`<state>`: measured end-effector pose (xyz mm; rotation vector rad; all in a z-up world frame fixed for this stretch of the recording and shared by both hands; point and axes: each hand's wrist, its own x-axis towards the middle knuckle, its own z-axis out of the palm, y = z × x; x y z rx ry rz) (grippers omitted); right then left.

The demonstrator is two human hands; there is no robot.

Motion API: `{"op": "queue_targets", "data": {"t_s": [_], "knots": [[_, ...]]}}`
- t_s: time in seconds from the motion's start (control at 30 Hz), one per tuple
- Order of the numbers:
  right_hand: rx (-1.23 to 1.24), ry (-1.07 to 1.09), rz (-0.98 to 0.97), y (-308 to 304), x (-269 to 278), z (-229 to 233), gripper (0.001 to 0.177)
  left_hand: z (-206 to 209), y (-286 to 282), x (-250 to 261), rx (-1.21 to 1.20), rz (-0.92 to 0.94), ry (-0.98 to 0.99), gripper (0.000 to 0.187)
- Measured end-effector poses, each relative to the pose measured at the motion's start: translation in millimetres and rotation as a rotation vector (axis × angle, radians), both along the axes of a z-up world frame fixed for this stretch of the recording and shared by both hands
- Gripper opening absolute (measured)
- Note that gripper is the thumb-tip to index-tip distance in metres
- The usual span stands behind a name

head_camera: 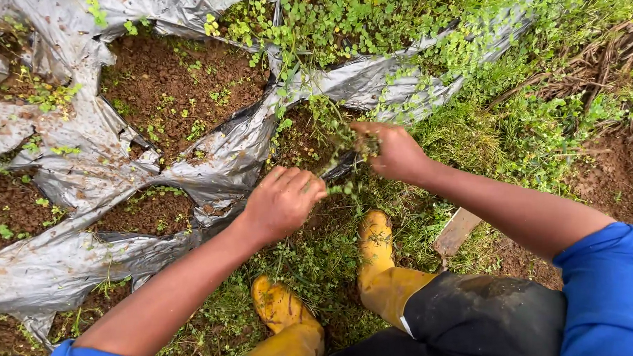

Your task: The person uses a small hand hoe to loosen soil and uproot weeds from a garden bed covered with plastic mulch. They then pull the weeds out by hand and gather them into a pile.

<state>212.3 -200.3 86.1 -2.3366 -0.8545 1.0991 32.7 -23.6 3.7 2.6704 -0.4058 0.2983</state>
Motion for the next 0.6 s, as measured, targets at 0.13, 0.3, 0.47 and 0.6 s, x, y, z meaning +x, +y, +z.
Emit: {"op": "queue_targets", "data": {"t_s": [0.13, 0.3, 0.47, 0.6], "knots": [[-0.099, -0.103, 0.190, 5.2, 1.1, -20.5, 0.063, -0.2, 20.3, 14.5, -0.103, 0.076, -0.014, 0.033], [-0.106, -0.344, 0.423, 4.3, 10.8, -65.2, 0.046, 46.4, 62.2, 24.9, -0.018, 0.192, -0.298, 0.024], [0.021, -0.097, 0.239, -14.0, 16.0, -118.3, 0.050, 58.4, 90.7, 17.6, -0.076, 0.307, -0.350, 0.018], [-0.107, -0.169, 0.278, 3.6, 10.4, -89.6, 0.050, 69.9, 90.7, 16.9, -0.041, 0.333, -0.335, 0.011]]}}
